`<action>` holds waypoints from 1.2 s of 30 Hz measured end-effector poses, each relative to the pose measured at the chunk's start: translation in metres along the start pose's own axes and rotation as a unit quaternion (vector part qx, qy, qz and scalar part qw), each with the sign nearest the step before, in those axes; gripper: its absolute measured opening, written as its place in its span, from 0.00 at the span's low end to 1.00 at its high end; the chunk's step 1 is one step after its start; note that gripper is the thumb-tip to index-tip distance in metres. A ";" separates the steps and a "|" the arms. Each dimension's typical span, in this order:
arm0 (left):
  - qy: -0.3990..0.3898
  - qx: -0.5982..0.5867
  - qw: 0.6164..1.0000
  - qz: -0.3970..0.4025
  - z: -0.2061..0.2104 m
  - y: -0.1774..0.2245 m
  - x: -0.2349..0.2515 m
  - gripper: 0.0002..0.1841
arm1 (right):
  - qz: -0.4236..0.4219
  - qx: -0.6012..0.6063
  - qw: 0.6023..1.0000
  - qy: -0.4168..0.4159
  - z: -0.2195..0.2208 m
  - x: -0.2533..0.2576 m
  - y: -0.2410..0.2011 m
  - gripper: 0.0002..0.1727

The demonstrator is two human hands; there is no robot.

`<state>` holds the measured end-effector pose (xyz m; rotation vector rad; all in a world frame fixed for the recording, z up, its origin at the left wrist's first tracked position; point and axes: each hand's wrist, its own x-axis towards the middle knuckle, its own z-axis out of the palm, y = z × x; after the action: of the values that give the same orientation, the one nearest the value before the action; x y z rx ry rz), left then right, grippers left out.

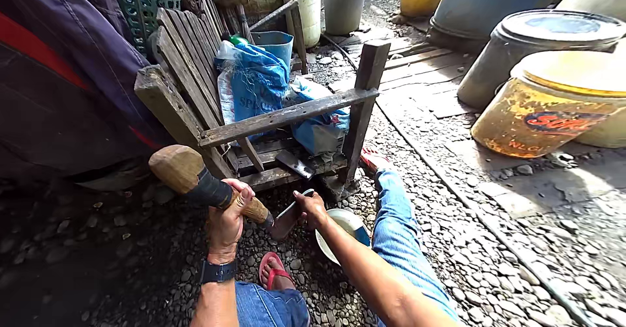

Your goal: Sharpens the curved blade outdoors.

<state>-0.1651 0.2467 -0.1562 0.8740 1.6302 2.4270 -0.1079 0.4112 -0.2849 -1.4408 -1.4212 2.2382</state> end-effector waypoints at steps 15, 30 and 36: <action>-0.029 -0.049 0.997 0.042 -0.012 0.009 0.003 0.08 | -0.064 -0.005 0.997 -0.036 -0.002 -0.012 -0.001 0.32; -0.053 -0.058 0.995 0.060 -0.010 0.008 0.004 0.08 | -0.045 -0.003 0.999 0.019 -0.006 -0.010 -0.024 0.21; 0.013 -0.040 0.998 0.047 -0.009 0.012 0.004 0.05 | -0.045 0.019 0.999 -0.015 -0.005 -0.013 -0.016 0.19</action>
<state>-0.1697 0.2354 -0.1464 0.9313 1.5207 2.5574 -0.1024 0.4157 -0.2648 -1.3111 -1.4132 2.2286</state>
